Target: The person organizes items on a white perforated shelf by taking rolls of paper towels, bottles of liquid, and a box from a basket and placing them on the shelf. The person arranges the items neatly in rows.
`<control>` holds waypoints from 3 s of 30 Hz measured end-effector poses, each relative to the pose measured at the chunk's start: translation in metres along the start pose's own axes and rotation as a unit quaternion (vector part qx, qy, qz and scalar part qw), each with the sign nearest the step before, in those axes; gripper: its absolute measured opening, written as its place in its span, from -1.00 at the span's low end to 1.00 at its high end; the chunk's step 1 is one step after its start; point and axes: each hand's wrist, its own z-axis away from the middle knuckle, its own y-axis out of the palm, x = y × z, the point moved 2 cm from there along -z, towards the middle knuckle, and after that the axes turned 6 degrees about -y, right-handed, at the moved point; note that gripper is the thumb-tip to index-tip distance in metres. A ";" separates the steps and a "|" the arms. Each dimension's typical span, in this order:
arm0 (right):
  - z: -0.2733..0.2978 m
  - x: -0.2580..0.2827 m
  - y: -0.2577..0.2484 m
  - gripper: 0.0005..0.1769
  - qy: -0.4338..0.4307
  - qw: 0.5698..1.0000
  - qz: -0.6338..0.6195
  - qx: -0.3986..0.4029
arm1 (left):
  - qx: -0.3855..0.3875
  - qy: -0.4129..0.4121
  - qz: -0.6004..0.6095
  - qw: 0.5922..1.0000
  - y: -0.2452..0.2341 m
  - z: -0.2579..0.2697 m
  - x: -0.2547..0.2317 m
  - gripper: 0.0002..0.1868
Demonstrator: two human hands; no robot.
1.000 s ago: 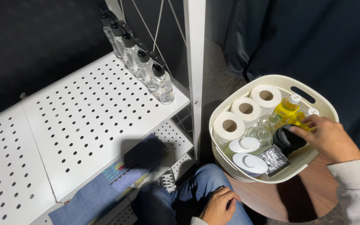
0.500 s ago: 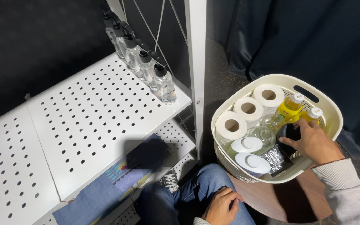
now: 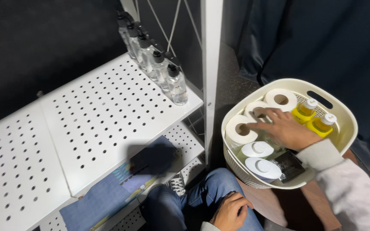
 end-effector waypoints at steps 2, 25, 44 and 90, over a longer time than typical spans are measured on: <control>-0.024 0.025 -0.020 0.09 0.002 0.996 0.014 0.086 | -0.002 0.003 0.006 1.000 0.003 0.002 0.003 -0.73; 0.080 0.038 -0.102 -0.58 0.076 0.972 -0.172 -0.144 | -0.007 -0.102 0.087 0.991 -0.045 0.021 -0.030 -0.76; 0.001 0.346 -0.086 -0.05 -0.312 0.842 -0.233 -0.374 | -0.468 -0.072 0.030 0.880 -0.277 0.154 -0.206 -0.15; -0.436 0.709 -0.297 -0.42 -0.249 0.827 -0.487 -0.130 | -0.675 -0.365 -0.271 0.581 -0.738 0.273 -0.035 -0.35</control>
